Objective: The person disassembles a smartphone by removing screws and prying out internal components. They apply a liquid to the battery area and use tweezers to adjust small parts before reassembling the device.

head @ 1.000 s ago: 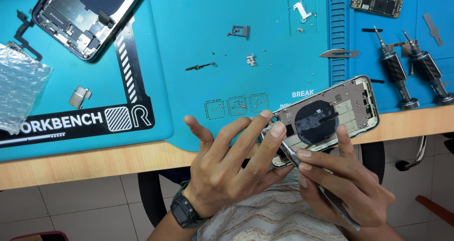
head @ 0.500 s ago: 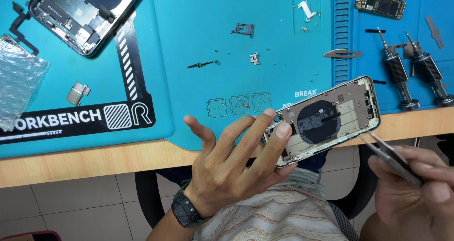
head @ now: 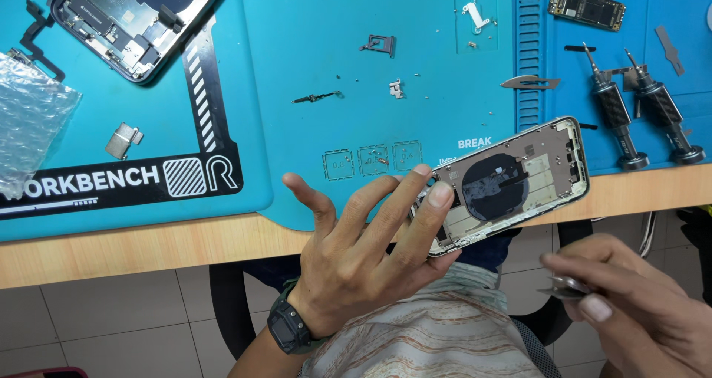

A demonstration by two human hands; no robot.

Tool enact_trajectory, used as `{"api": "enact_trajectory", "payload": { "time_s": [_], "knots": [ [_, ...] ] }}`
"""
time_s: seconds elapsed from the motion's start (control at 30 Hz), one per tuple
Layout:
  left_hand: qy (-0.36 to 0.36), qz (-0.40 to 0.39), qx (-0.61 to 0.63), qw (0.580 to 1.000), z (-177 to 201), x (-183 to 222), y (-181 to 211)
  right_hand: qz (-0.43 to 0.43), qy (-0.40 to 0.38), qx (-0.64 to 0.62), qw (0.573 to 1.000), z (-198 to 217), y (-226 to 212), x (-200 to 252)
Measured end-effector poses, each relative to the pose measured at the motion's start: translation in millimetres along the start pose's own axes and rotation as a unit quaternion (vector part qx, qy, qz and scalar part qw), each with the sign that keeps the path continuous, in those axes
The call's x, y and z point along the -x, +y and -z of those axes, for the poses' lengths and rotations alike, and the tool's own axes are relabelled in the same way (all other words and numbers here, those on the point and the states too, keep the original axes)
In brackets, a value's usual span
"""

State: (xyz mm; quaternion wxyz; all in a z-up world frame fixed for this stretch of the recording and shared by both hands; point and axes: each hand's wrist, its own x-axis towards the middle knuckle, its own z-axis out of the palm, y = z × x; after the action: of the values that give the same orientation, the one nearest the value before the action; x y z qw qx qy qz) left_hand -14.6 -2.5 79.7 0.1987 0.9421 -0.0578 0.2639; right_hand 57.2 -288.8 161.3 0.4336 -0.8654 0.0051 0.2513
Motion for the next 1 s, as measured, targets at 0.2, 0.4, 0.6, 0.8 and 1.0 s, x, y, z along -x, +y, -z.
{"api": "enact_trajectory", "payload": {
  "time_s": [0.2,0.4,0.6,0.8,1.0],
  "knots": [
    [-0.008,0.011,0.002,1.0,0.0,-0.7,0.5,0.274,-0.034,0.327,0.904,10.8,-18.9,-36.8],
    [-0.008,0.021,0.011,1.0,2.1,-1.6,1.0,0.542,-0.061,0.446,0.709,-2.0,-28.3,-91.1],
    [-0.003,0.027,0.014,1.0,-0.5,-2.5,1.0,0.601,-0.05,0.464,0.649,-13.8,-37.3,-101.8],
    [-0.001,0.032,0.014,0.999,-0.5,-4.5,1.9,0.611,-0.044,0.482,0.626,-15.9,-35.6,-106.7],
    [-0.01,0.032,0.019,0.999,1.0,-4.8,1.8,0.601,-0.049,0.496,0.625,-13.9,-29.1,-109.1]
  ]
}}
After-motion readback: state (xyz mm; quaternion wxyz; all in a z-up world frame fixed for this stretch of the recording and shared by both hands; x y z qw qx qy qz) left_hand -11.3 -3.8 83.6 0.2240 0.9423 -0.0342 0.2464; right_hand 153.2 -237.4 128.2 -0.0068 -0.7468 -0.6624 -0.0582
